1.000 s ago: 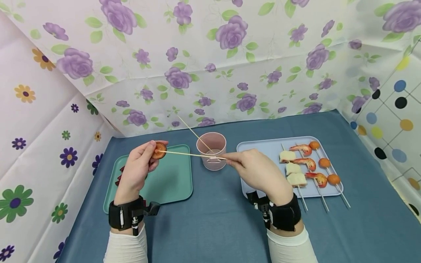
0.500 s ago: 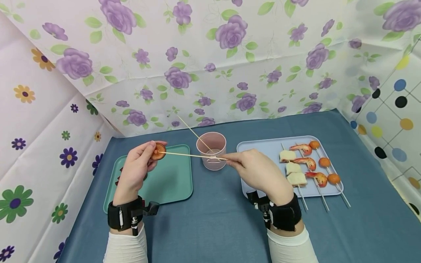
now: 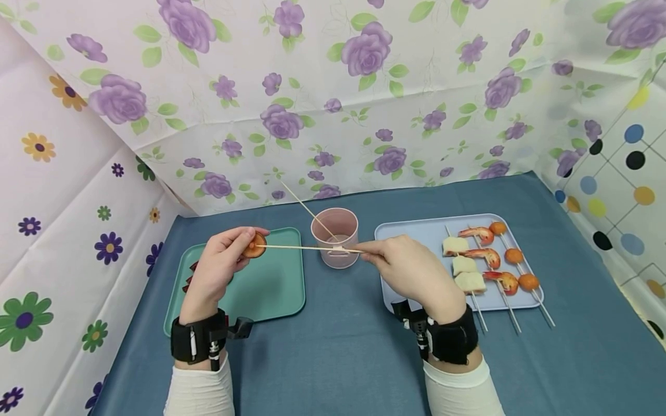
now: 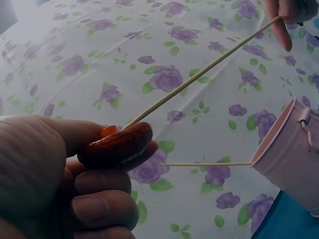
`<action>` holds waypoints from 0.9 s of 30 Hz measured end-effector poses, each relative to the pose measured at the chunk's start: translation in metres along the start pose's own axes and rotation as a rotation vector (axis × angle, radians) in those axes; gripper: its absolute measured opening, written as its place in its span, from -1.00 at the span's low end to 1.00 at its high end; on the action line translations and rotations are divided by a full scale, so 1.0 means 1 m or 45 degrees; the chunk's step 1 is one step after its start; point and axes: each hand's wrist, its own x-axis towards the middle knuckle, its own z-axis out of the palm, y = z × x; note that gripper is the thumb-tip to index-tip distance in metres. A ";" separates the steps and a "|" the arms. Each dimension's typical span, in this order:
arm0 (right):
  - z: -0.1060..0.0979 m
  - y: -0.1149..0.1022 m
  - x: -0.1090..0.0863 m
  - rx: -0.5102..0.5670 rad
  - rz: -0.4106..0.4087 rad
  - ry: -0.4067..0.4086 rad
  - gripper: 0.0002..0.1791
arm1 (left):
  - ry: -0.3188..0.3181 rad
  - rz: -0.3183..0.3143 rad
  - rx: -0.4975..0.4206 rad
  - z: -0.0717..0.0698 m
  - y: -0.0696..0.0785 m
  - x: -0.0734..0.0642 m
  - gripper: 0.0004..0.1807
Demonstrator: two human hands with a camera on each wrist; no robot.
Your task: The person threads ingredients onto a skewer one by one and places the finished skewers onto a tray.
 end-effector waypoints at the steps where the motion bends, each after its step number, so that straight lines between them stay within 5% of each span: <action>1: -0.001 0.000 0.000 -0.006 0.004 0.002 -0.67 | -0.017 -0.006 0.013 0.000 0.000 0.000 -0.57; 13: -0.004 0.006 -0.002 -0.056 0.000 0.034 -0.68 | -0.161 -0.037 0.057 0.002 -0.001 0.001 -0.58; 27: -0.004 0.007 -0.004 0.007 0.032 -0.039 -0.69 | -0.198 -0.054 0.039 0.001 0.001 -0.001 -0.57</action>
